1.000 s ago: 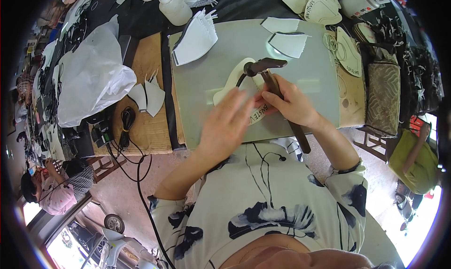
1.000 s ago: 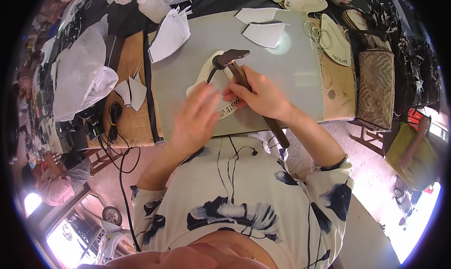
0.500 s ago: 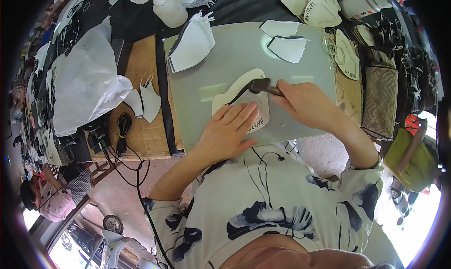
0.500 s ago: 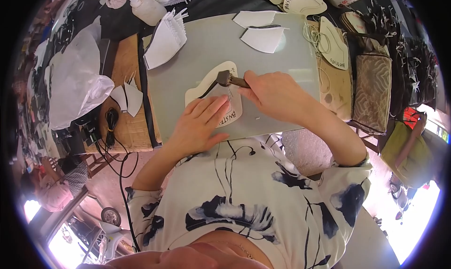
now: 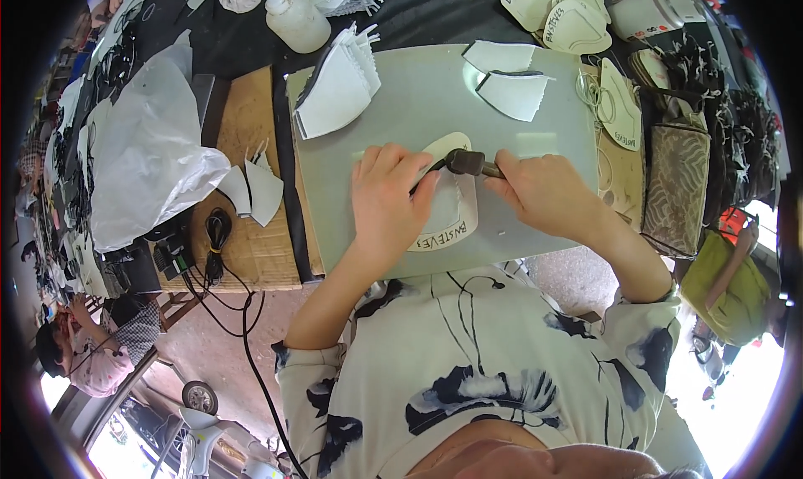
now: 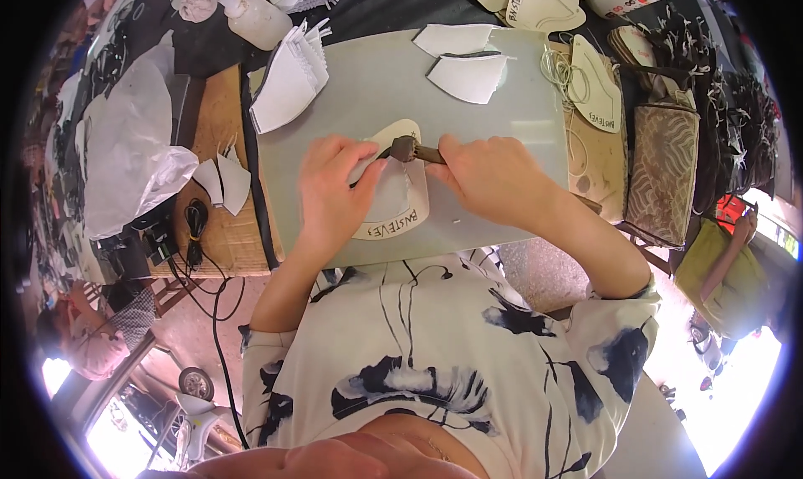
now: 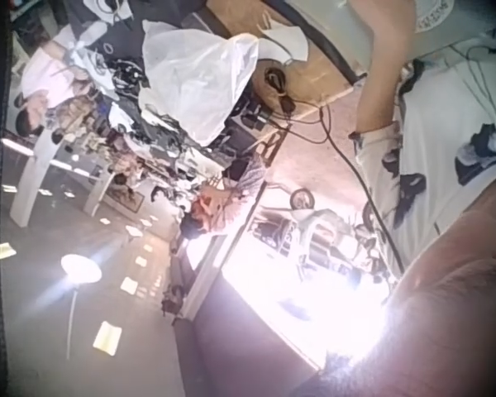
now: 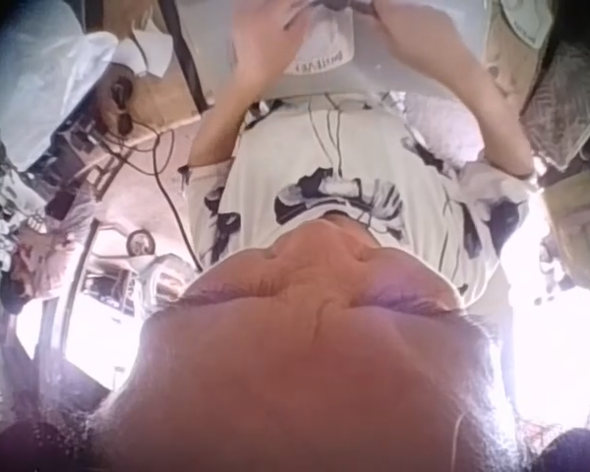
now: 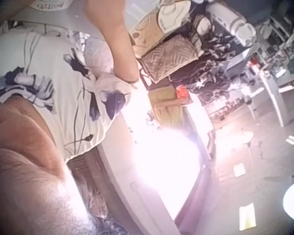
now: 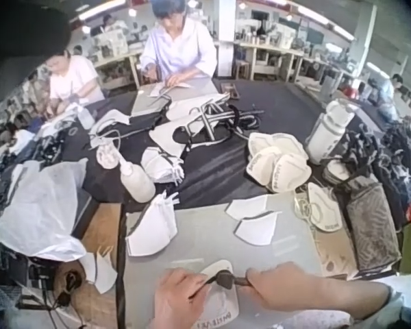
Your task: Hammering the edges of leather shoe components on a workbench.
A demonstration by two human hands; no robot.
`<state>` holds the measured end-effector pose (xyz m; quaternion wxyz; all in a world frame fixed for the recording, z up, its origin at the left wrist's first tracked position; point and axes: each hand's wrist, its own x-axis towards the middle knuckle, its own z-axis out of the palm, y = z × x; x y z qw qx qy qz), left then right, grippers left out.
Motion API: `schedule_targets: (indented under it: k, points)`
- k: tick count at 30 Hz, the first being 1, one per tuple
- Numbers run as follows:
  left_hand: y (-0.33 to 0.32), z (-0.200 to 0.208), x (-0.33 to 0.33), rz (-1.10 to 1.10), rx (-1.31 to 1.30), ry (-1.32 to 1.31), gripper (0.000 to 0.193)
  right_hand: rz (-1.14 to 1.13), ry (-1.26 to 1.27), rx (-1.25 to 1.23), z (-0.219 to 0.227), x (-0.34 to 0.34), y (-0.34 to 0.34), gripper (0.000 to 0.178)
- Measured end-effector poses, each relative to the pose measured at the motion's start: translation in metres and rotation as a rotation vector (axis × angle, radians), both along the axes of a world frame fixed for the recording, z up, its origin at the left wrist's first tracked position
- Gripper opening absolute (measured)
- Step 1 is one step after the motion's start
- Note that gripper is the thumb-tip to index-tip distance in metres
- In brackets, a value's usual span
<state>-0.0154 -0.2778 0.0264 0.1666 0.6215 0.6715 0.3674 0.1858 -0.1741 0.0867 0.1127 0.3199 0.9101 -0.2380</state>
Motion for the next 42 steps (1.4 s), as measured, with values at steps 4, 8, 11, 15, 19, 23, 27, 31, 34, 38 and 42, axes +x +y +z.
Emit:
schedule_targets:
  k: [4, 8, 11, 15, 19, 23, 27, 31, 34, 38, 42]
  points:
    - [0.005, -0.003, 0.006, 0.010, -0.086, 0.012, 0.012, -0.009, 0.019, -0.015, -0.004, 0.002, 0.001, 0.030]
    - [0.002, -0.003, 0.010, -0.026, -0.023, 0.120, 0.013, -0.016, 0.037, -0.028, -0.005, 0.002, 0.000, 0.030]
    - [-0.004, -0.005, 0.008, -0.064, 0.071, 0.096, 0.019, -0.033, 0.048, -0.045, -0.006, 0.003, 0.000, 0.030]
    - [-0.008, -0.010, 0.002, -0.152, 0.145, 0.092, 0.029, -0.075, 0.090, -0.029, -0.010, 0.008, 0.004, 0.028]
    - [-0.010, -0.012, 0.004, -0.160, 0.151, 0.139, 0.026, -0.096, 0.090, -0.053, -0.002, 0.005, 0.009, 0.027]
    - [-0.009, -0.014, 0.004, -0.168, 0.203, 0.161, 0.026, -0.011, 0.095, 0.008, -0.001, 0.000, 0.005, 0.030]
    - [-0.008, -0.015, 0.003, -0.169, 0.202, 0.162, 0.027, -0.029, 0.173, 0.072, 0.007, -0.004, 0.007, 0.034]
    - [-0.008, -0.012, 0.003, -0.182, 0.197, 0.157, 0.027, 0.055, 0.049, 0.054, -0.001, -0.003, 0.004, 0.034]
    - [-0.010, -0.012, 0.004, -0.176, 0.192, 0.161, 0.027, 0.013, 0.124, 0.069, 0.001, -0.003, 0.003, 0.034]
    - [-0.014, -0.010, 0.003, -0.129, 0.136, 0.039, 0.027, 0.024, -0.017, 0.052, 0.001, -0.005, 0.001, 0.032]
    - [-0.019, -0.012, 0.004, -0.103, 0.130, 0.051, 0.030, 0.002, -0.045, 0.049, -0.002, -0.004, 0.002, 0.029]
